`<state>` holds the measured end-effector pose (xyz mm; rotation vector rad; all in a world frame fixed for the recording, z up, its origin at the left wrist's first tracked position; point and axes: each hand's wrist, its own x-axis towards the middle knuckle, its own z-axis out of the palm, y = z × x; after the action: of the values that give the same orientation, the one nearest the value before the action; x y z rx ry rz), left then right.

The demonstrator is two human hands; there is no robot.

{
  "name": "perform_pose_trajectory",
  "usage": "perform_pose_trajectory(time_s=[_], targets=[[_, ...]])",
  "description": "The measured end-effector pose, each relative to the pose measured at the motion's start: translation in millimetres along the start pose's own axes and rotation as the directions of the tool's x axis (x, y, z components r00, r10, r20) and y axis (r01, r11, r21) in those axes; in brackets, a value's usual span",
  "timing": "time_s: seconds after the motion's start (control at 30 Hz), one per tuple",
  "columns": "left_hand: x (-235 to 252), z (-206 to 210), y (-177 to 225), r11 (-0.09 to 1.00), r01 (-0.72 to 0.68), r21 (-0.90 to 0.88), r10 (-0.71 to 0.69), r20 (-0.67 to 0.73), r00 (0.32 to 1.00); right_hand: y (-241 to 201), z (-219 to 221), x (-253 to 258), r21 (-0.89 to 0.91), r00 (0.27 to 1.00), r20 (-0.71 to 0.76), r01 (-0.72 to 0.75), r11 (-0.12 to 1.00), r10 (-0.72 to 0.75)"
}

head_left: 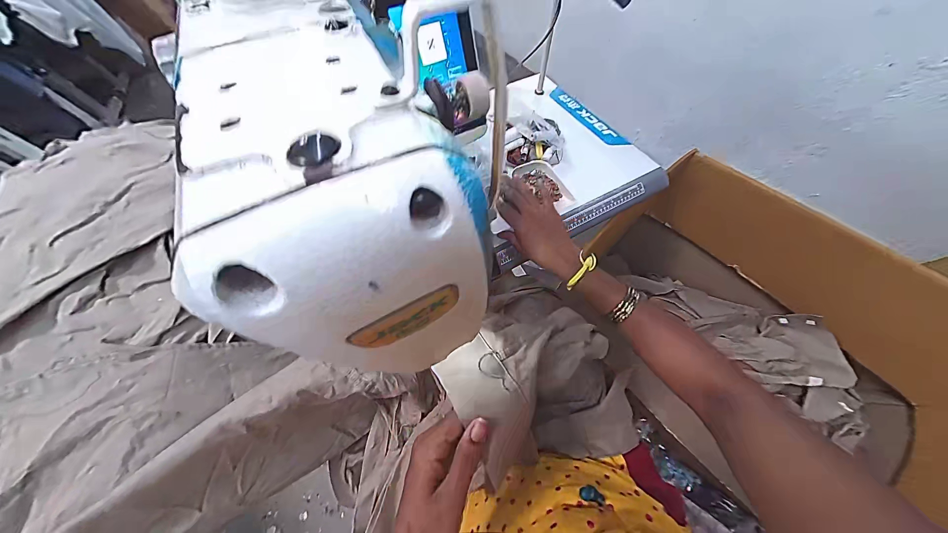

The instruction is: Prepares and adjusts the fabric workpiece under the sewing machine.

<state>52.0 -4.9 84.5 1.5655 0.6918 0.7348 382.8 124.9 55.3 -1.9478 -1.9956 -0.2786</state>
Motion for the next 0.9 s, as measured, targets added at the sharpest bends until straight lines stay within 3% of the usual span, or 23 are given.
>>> perform_pose_trajectory(time_s=[0.07,0.17,0.2,0.3,0.43,0.5,0.57,0.63,0.7,0.73,0.83,0.9], targets=[[1,-3,8,1.000,0.007,-0.004,-0.006,0.024,1.000,-7,-1,-9,0.039,0.998,-0.065,0.007,0.999,-0.004],[1,-9,-11,0.896,-0.020,0.444,0.026,-0.007,1.000,-13,-10,-22,0.150,0.967,-0.253,0.024,0.988,0.015],[0,-11,-17,0.875,-0.007,0.483,0.016,-0.015,1.000,-14,-15,-26,0.219,0.954,-0.291,-0.001,0.976,0.066],[1,-9,-12,0.958,0.060,0.279,-0.036,-0.092,0.995,-25,-36,-32,0.459,0.954,-0.223,-0.080,0.885,0.202],[21,2,3,0.974,0.219,0.064,-0.192,-0.291,0.937,-51,-57,-31,0.615,0.969,-0.212,0.034,0.788,0.124],[23,0,-6,0.981,0.162,0.103,-0.123,-0.307,0.944,-68,-69,-32,0.579,0.968,-0.243,0.094,0.810,0.061],[11,-3,-19,0.937,-0.015,0.350,0.121,-0.282,0.952,-81,-77,-39,0.438,0.932,-0.348,0.254,0.862,-0.098],[-5,-9,-28,0.902,-0.111,0.416,0.218,-0.218,0.951,-92,-73,-51,0.224,0.803,-0.472,0.509,0.831,-0.364],[-16,-11,-36,0.930,-0.116,0.349,0.191,-0.189,0.963,-106,-72,-58,0.047,0.672,-0.454,0.674,0.738,-0.585],[-19,-10,-40,0.942,-0.106,0.319,0.171,-0.183,0.968,-113,-73,-56,0.013,0.650,-0.437,0.696,0.718,-0.622],[-18,-9,-39,0.963,-0.085,0.257,0.133,-0.177,0.975,-122,-76,-52,0.012,0.693,-0.401,0.657,0.753,-0.599],[-17,-8,-36,0.984,-0.078,0.162,0.106,-0.174,0.979,-117,-71,-53,0.019,0.682,-0.432,0.661,0.750,-0.590]])
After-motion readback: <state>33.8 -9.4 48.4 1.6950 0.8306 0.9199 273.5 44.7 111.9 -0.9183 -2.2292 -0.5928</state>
